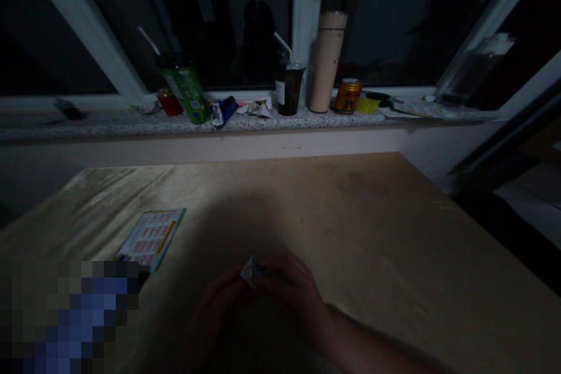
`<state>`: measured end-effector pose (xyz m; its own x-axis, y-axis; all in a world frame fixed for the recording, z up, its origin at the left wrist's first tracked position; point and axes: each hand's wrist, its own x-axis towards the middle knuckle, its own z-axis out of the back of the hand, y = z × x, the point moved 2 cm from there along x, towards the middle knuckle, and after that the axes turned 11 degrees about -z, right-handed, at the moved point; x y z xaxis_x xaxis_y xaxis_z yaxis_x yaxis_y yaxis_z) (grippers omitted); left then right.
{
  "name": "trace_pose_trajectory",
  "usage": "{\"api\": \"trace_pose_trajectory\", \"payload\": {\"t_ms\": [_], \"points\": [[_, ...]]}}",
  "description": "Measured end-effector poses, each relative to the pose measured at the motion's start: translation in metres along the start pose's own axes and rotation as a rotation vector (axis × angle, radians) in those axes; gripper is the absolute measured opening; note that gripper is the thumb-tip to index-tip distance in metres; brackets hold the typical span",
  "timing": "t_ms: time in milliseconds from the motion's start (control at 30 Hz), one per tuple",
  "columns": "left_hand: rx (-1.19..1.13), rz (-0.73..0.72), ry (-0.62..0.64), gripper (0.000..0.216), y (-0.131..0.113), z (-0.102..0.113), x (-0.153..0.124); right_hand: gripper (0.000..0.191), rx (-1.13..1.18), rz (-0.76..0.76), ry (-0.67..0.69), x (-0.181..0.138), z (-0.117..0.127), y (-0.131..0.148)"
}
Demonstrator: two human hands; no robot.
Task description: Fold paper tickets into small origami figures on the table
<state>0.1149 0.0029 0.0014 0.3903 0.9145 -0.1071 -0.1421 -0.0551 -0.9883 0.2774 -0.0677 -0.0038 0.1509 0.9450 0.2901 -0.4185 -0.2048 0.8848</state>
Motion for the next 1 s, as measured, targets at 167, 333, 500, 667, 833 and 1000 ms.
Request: {"api": "trace_pose_trajectory", "payload": {"t_ms": [167, 333, 500, 667, 833, 1000], "points": [[-0.209, -0.027, 0.247, 0.033, -0.015, -0.011, 0.004, 0.022, 0.243, -0.224, -0.038, 0.002, -0.006, -0.003], [-0.131, 0.004, 0.233, 0.028, -0.019, -0.012, 0.009, 0.023, 0.565, -0.391, 0.039, 0.008, -0.014, 0.002], [-0.127, 0.018, 0.263, 0.023, -0.02, -0.012, 0.008, 0.018, 0.267, -0.17, 0.036, 0.011, -0.001, 0.007], [-0.026, 0.023, 0.335, 0.019, -0.017, -0.013, 0.006, 0.019, 0.098, -0.28, 0.042, 0.009, 0.006, -0.003], [0.126, -0.023, 0.409, 0.015, -0.011, -0.015, 0.004, 0.031, -0.18, -0.188, 0.132, 0.011, -0.001, 0.0], [0.161, -0.069, 0.497, 0.019, -0.009, -0.019, 0.002, 0.044, -0.285, -0.081, 0.14, 0.015, -0.005, 0.003]]}}
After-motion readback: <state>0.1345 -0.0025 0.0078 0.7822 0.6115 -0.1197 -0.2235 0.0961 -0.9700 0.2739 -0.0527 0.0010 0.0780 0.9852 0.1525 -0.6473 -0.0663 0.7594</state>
